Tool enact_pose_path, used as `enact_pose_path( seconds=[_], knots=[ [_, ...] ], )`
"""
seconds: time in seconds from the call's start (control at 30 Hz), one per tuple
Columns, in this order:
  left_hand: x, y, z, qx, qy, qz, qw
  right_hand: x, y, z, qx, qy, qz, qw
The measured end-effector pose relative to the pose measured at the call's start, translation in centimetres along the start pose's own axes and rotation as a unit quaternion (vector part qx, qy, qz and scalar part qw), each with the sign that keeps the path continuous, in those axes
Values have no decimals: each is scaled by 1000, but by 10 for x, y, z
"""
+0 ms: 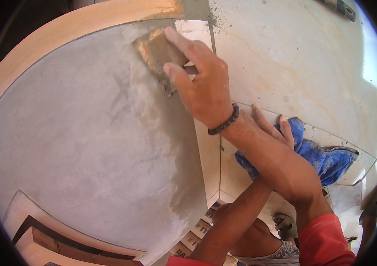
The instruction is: The person applies grout to tile joints using a grout float and a putty knife, then wipes excess grout with a blue cloth. The person later sweeps the tiled floor with a broom.
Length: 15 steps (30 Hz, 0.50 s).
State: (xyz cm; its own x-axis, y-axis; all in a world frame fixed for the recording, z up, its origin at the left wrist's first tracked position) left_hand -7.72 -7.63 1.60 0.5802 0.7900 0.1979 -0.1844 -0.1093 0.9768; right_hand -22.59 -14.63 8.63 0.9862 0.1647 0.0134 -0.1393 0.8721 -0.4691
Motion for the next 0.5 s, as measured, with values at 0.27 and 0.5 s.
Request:
enact_pose_path(
  seconds=[0.27,0.5],
  knots=[
    [8,-17,1,103,-10,4,995,-10,49,-12,-40,-5,-140,989],
    [2,2,-9,28,-39,-30,998,-9,15,-10,113,-11,-37,993]
  ],
)
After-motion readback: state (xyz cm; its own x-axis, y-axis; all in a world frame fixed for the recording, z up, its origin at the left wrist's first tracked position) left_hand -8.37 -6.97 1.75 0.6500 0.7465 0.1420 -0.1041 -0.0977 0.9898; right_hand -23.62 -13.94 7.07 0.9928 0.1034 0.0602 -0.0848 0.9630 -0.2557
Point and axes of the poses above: each hand's wrist, its own x-axis away from the middle knuckle, its own y-axis out of the back of the hand, z = x × y, the point moved 9 cm from there along -x, towards the middle knuckle, and after that the axes turned 5 degrees about -x, right-handed, at the moved point
